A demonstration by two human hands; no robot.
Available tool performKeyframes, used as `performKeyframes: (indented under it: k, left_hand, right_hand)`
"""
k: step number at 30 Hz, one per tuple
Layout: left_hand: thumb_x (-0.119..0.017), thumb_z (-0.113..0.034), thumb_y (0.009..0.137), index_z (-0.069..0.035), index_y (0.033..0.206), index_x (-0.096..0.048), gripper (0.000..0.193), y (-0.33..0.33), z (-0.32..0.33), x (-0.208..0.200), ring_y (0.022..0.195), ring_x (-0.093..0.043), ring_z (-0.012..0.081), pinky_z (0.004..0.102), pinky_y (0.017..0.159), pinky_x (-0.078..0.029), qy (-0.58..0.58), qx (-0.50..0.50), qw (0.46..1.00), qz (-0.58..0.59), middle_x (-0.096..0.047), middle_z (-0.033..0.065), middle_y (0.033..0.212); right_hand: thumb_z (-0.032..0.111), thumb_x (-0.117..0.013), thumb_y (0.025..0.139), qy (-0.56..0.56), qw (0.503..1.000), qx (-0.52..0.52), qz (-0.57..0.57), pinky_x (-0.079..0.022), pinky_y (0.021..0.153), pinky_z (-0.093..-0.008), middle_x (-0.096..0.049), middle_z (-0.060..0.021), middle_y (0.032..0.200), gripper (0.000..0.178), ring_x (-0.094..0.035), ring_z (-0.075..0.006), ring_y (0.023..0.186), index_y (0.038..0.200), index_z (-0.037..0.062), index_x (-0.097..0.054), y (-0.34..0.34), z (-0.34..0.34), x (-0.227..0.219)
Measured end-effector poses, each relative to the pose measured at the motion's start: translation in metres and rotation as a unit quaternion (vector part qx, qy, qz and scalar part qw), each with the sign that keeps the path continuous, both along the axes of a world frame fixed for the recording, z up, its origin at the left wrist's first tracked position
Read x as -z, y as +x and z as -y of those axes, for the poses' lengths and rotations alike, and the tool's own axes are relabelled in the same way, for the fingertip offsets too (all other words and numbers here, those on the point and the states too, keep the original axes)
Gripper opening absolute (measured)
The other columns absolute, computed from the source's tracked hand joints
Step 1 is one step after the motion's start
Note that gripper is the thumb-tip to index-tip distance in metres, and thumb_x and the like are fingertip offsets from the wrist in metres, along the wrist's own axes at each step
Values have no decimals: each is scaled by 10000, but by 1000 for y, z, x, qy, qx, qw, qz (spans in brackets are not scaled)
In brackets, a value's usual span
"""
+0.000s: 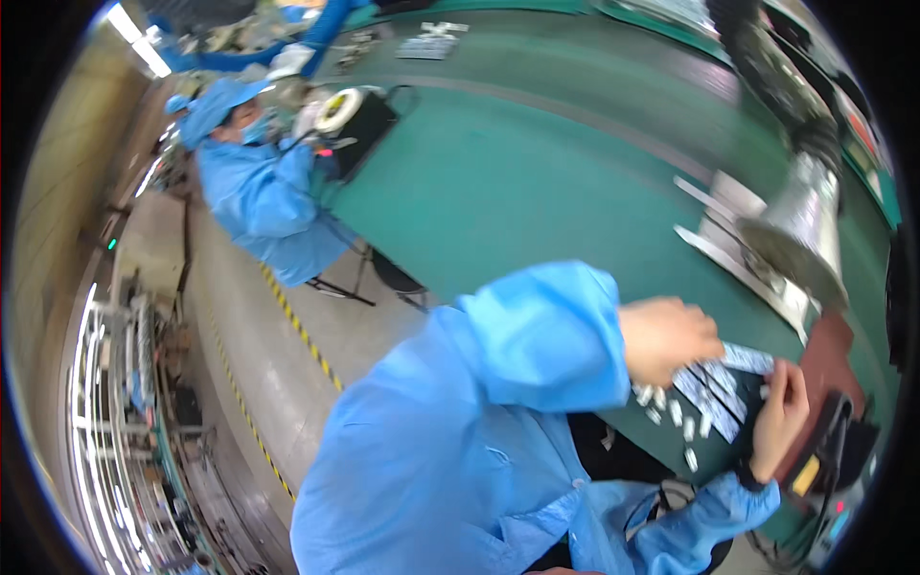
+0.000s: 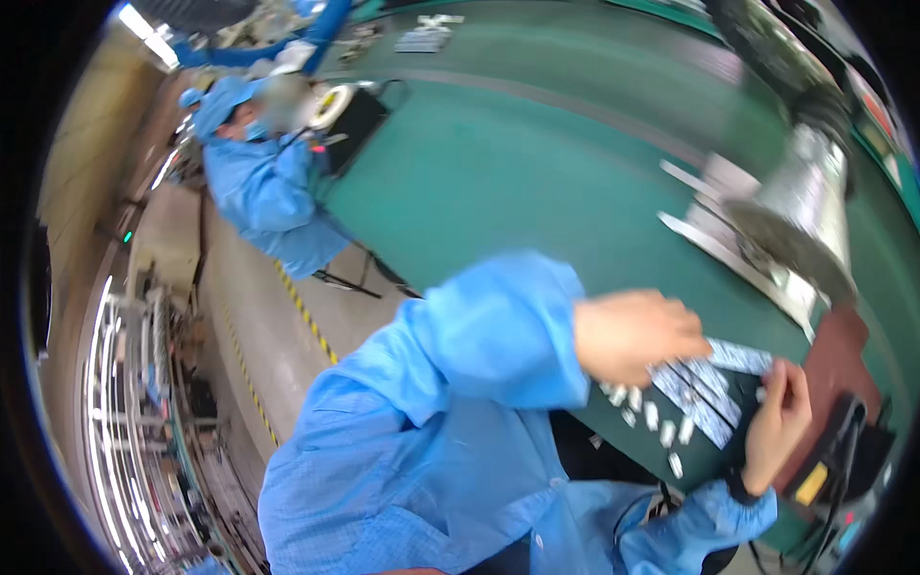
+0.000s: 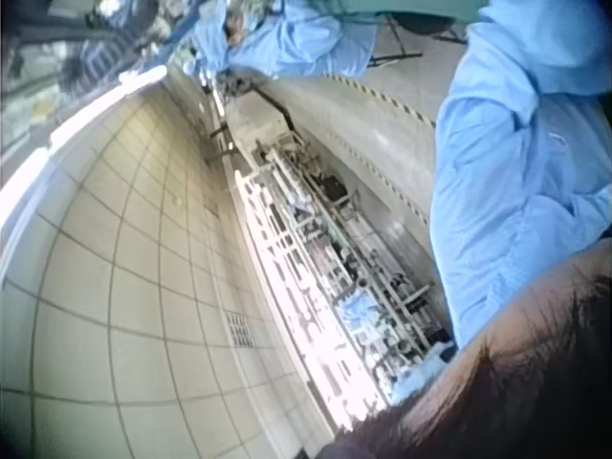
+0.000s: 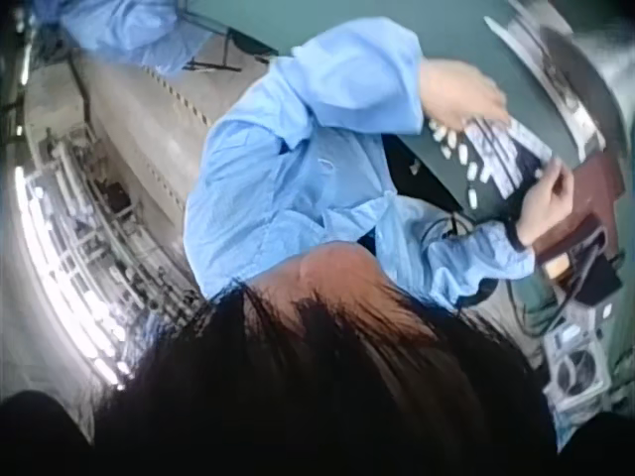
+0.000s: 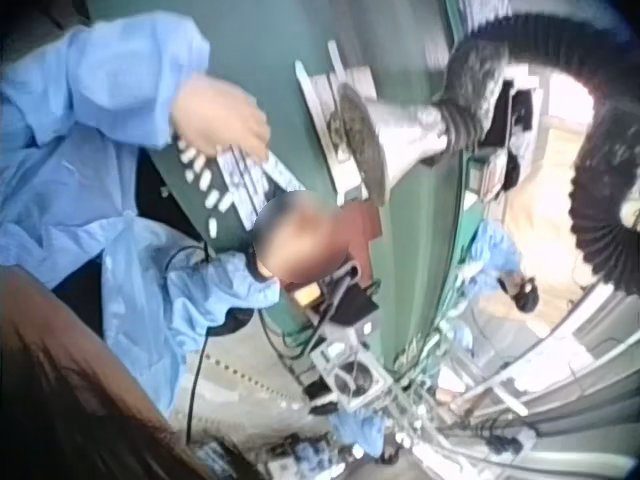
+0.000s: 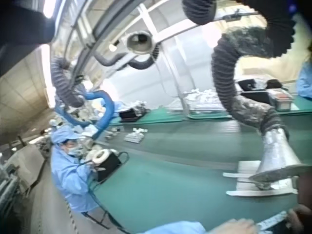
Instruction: Soldering electrical components onto flexible LED strip circuit boards at a manual assembly station.
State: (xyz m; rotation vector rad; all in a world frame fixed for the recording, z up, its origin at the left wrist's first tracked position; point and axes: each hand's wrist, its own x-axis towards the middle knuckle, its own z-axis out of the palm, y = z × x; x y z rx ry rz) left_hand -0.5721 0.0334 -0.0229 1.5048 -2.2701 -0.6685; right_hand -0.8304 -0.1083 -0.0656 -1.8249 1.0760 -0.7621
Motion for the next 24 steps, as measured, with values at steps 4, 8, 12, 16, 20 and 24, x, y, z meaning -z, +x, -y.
performKeyframes:
  k: [4, 8, 12, 16, 20, 24]
  left_hand:
    - [-734, -136, 760, -23, 1374, -510, 663, 39, 17, -1, 1186, -582, 347, 402, 1026, -471, 141, 21, 970, -199, -594, 200, 1271]
    - [-682, -108, 787, -18, 1321, -565, 553, 44, 13, -9, 1107, -630, 302, 395, 949, -513, 98, -47, 986, -127, -630, 178, 1194]
    - [-664, -98, 818, 11, 1261, -610, 459, 41, 19, -2, 998, -655, 254, 362, 897, -522, 125, -57, 970, -200, -679, 163, 1111]
    - [-644, -59, 892, 24, 1225, -641, 344, 42, 22, -4, 971, -655, 225, 329, 897, -512, 97, -107, 945, -292, -696, 143, 1089]
    - [-638, -37, 900, 31, 1199, -654, 307, 43, 27, 2, 1043, -642, 249, 340, 927, -497, -11, -89, 961, -261, -678, 154, 1142]
    - [-667, -37, 889, 13, 1196, -649, 311, 53, 27, 23, 1028, -638, 255, 346, 888, -500, -31, -130, 974, -182, -660, 146, 1096]
  right_hand:
    - [102, -675, 938, 13, 999, -26, 21, -442, 678, -215, -628, 10, 808, 137, -544, -60, 755, 961, -34, -674, 19, -7, -2]
    - [102, -678, 944, 63, 996, -42, 51, -418, 602, -196, -619, 17, 769, 133, -534, -42, 661, 960, -29, -669, 30, -10, -8]
    - [123, -680, 951, 28, 998, 7, 58, -394, 568, -181, -608, 28, 755, 142, -515, -30, 631, 957, -18, -675, 22, -8, -10]
    - [141, -673, 963, -2, 990, 52, 130, -372, 550, -175, -600, 32, 748, 148, -506, -26, 624, 963, -6, -678, 18, -12, -13]
    - [131, -657, 972, -16, 984, 23, 178, -372, 572, -176, -599, 28, 767, 134, -501, -27, 629, 967, -1, -678, 12, -12, -10]
    - [115, -625, 990, -27, 965, 133, 225, -412, 672, -188, -631, -9, 884, 138, -544, -61, 755, 1007, -19, -651, 12, 0, -14]
